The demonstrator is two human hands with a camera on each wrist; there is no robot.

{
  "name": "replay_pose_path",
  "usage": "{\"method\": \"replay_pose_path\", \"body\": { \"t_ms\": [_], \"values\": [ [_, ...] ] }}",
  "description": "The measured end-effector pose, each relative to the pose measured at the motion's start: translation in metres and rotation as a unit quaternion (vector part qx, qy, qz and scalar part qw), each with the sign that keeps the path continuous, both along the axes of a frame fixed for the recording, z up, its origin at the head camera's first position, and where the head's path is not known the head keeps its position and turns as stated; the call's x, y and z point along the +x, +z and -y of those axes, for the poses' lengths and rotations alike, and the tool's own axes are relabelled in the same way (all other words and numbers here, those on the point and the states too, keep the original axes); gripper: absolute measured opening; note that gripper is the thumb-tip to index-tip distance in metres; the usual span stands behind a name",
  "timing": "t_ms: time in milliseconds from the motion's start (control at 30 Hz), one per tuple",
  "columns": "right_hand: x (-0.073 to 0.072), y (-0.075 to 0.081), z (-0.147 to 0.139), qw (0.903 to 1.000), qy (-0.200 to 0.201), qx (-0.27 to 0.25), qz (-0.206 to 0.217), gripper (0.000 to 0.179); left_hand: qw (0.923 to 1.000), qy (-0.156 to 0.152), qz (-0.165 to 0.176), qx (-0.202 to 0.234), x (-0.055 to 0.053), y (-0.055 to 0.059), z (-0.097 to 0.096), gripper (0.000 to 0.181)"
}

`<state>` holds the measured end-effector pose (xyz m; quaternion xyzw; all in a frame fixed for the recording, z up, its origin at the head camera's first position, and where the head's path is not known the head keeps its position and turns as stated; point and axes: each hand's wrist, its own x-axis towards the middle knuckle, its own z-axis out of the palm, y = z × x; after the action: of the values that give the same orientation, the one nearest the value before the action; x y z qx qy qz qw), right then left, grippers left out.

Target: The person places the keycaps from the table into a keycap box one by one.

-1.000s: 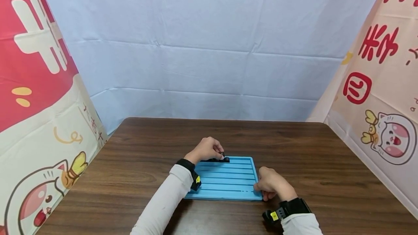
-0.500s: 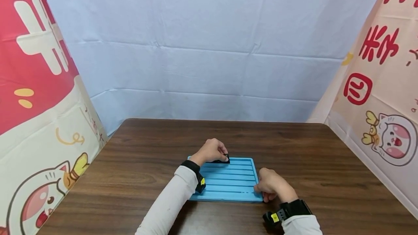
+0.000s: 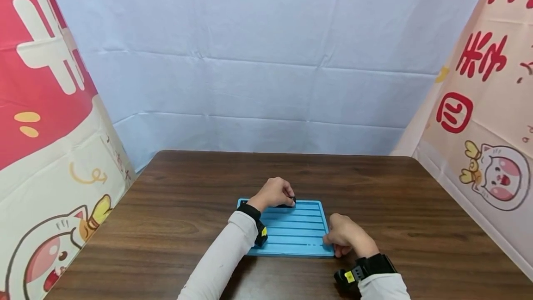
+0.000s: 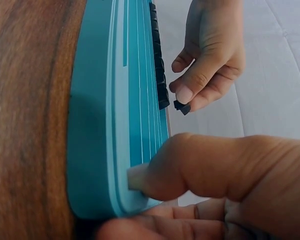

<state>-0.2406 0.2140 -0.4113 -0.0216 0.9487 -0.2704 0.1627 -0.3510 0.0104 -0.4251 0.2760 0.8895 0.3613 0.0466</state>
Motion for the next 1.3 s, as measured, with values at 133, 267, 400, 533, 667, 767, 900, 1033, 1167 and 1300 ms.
{"method": "replay_pose_path", "body": {
  "t_ms": [133, 267, 400, 533, 667, 767, 900, 1033, 1167, 1300],
  "values": [
    [0.0, 0.001, 0.0, 1.0, -0.001, -0.001, 0.005, 0.023, 1.0, -0.001, 0.008, 0.001, 0.0, -0.003, -0.004, 0.012],
    [0.0, 0.001, 0.0, 1.0, -0.004, 0.002, 0.006, 0.022, 0.9999, 0.0, 0.015, -0.001, 0.001, -0.004, -0.008, 0.012],
    [0.0, 0.0, 0.0, 1.0, -0.002, 0.001, 0.003, 0.023, 0.9998, 0.007, 0.013, -0.013, 0.001, -0.004, -0.01, 0.014],
    [-0.001, 0.001, 0.001, 1.0, -0.003, 0.001, 0.002, 0.024, 0.9996, 0.01, 0.013, -0.021, 0.001, -0.003, -0.01, 0.014],
    [0.0, 0.002, 0.001, 1.0, -0.004, 0.002, 0.004, 0.024, 0.9992, 0.01, 0.017, -0.034, 0.001, -0.003, -0.01, 0.013],
    [0.0, 0.002, 0.001, 1.0, -0.003, 0.0, 0.004, 0.024, 0.999, 0.009, 0.017, -0.041, 0.0, -0.003, -0.011, 0.014],
    [-0.001, 0.001, 0.001, 1.0, 0.001, -0.005, 0.0, 0.026, 0.9987, 0.008, 0.019, -0.046, 0.0, -0.002, -0.011, 0.013],
    [-0.001, 0.0, 0.0, 1.0, 0.006, -0.003, -0.003, 0.028, 0.9984, 0.006, 0.021, -0.052, 0.0, -0.001, -0.012, 0.012],
    [-0.002, -0.001, 0.0, 1.0, 0.005, -0.002, -0.003, 0.029, 0.9978, 0.008, 0.02, -0.063, 0.001, 0.0, -0.013, 0.012],
    [-0.002, -0.001, 0.0, 1.0, 0.005, 0.002, -0.003, 0.028, 0.9973, 0.009, 0.023, -0.069, 0.001, -0.001, -0.013, 0.013]
  ]
}}
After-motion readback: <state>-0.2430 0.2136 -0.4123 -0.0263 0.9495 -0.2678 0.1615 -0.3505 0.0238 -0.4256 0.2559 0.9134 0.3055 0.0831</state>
